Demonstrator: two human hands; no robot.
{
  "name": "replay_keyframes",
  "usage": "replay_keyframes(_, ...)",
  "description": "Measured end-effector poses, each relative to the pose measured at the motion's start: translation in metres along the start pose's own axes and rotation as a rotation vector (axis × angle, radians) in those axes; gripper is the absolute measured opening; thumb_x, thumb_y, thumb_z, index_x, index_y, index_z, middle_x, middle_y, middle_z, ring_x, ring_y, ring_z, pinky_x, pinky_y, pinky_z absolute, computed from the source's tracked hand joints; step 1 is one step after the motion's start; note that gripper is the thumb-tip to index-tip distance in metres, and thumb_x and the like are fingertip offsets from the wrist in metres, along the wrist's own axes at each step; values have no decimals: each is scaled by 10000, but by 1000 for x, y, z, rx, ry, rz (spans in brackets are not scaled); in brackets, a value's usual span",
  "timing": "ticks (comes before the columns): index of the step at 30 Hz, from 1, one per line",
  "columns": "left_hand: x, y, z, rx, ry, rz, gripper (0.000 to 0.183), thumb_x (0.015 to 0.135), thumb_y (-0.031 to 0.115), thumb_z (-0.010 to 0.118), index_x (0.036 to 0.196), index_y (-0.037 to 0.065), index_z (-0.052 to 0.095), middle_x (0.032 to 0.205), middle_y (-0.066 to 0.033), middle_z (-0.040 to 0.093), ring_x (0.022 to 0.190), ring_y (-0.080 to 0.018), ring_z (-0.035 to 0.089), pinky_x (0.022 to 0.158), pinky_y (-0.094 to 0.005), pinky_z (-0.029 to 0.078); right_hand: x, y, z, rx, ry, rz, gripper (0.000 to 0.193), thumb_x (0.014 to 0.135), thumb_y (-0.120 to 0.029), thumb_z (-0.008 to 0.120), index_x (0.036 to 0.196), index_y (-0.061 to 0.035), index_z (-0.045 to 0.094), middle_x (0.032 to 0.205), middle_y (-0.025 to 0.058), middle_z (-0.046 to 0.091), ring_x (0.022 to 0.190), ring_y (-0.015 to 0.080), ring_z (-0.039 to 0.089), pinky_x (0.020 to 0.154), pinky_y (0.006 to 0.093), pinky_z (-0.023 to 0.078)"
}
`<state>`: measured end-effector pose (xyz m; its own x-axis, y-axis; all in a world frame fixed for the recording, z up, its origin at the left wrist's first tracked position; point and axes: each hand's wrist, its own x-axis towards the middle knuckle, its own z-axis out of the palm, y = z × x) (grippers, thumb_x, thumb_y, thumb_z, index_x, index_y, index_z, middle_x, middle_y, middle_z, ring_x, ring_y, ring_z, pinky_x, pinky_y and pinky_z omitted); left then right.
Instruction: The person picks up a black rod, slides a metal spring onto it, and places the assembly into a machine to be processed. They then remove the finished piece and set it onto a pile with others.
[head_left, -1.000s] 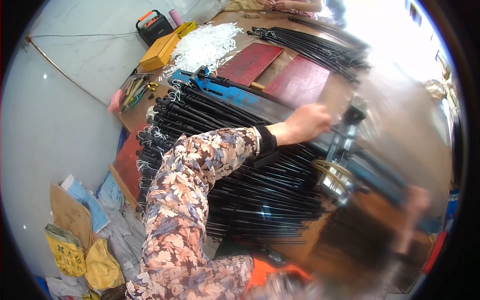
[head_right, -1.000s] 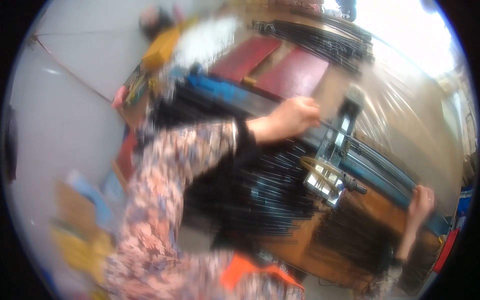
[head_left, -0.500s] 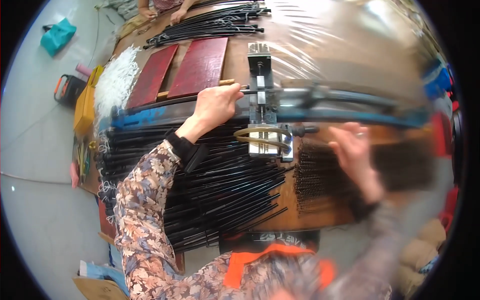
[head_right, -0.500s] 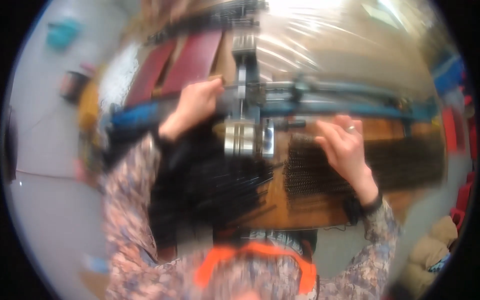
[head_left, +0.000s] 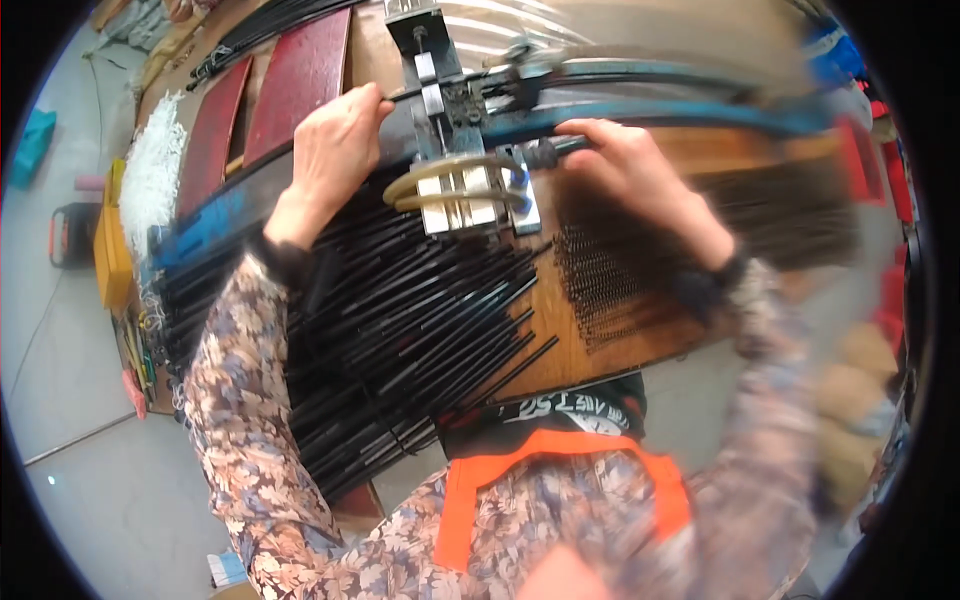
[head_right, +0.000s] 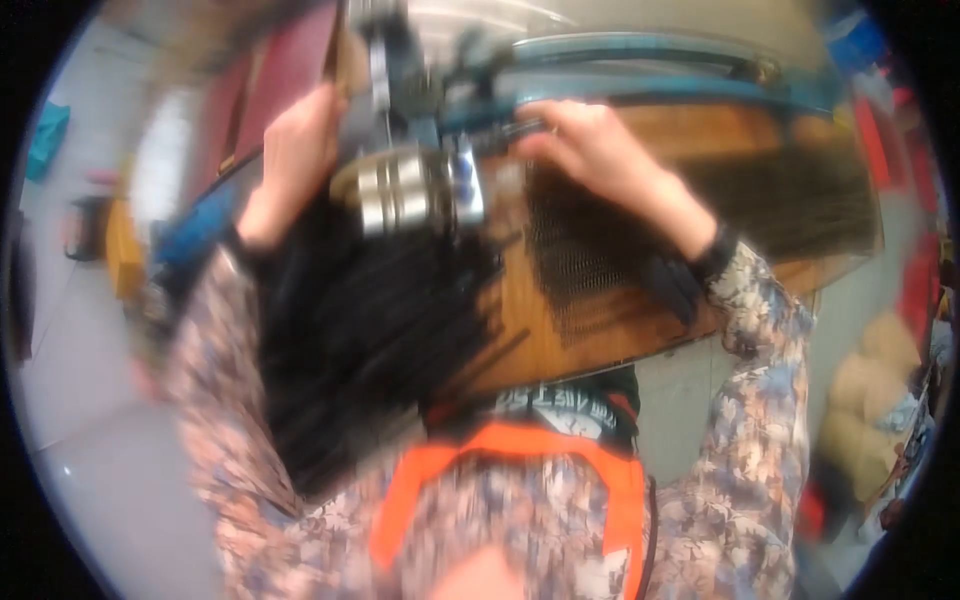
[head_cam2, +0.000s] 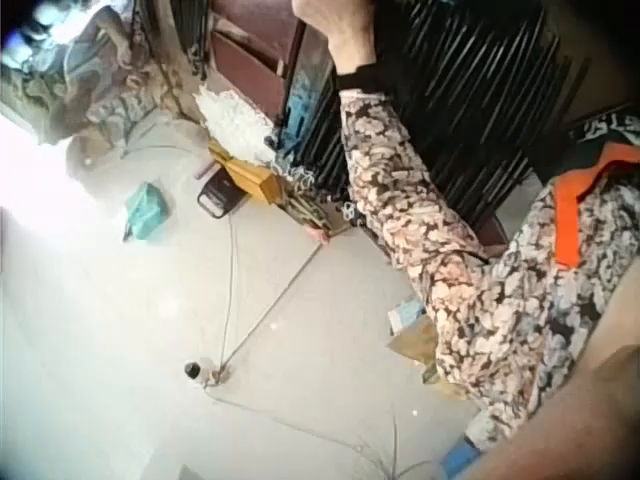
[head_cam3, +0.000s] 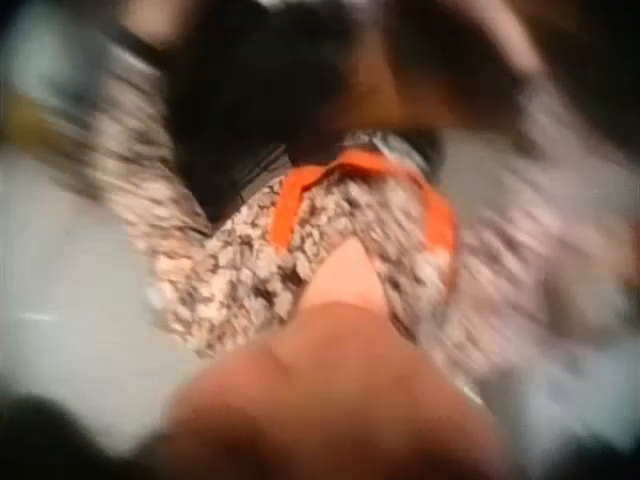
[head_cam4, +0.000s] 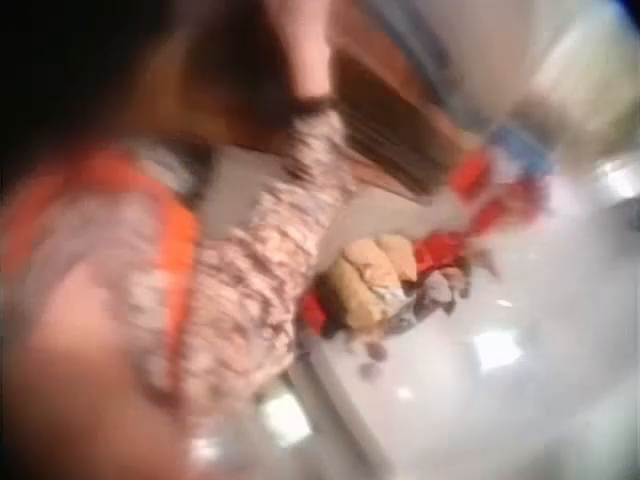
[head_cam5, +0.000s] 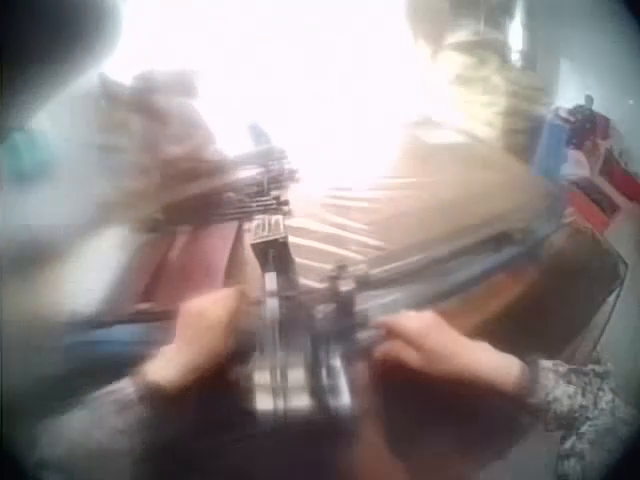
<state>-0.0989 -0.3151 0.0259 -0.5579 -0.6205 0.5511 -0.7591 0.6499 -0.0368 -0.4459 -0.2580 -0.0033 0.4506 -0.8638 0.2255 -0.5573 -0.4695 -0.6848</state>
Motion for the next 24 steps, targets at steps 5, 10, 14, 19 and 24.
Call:
replay_keyframes(5, -15, -65, -12, 187, 49, 177, 94, 891, 172, 647, 904, 113, 575, 757, -28, 589, 739, -229, 625, 654, -356, 492, -72, -29, 17, -413, -58, -244, 520, 697, -187, 833, 1160, -70, 627, 1075, 124, 666, 1019, 353, 620, 859, 430, 501)
replay_keyframes(10, -44, -57, -25, 686, -55, -65, 134, 910, 247, 639, 967, 149, 711, 924, 2, 644, 899, -248, 617, 803, -471, 435, -66, -17, 36, -431, 8, -393, 297, 648, -130, 827, 847, -78, 614, 837, 80, 579, 810, 289, 589, 678, 385, 468)
replay_keyframes(14, -75, 79, -68, 153, -472, -117, 102, 819, 302, 726, 813, 200, 722, 816, -22, 607, 817, -231, 601, 764, -432, 408, -65, -13, 27, -350, -79, -243, 274, 696, -77, 808, 862, -58, 590, 856, 108, 583, 816, 319, 593, 709, 423, 497)
replay_keyframes(19, -122, 131, -76, 37, -392, -292, 246, 798, 297, 765, 862, 116, 611, 814, -54, 535, 867, -247, 551, 741, -379, 396, -53, -28, 5, -290, -265, -137, 265, 722, -53, 798, 864, -49, 575, 882, 122, 573, 890, 344, 585, 750, 434, 496)
replay_keyframes(24, -122, 129, -74, -112, -305, -195, 198, 823, 204, 737, 920, 109, 593, 788, -52, 513, 763, -224, 553, 628, -338, 473, -51, -34, 0, -130, -270, 11, 228, 802, -86, 769, 864, -34, 556, 823, 126, 590, 795, 316, 603, 682, 405, 495)
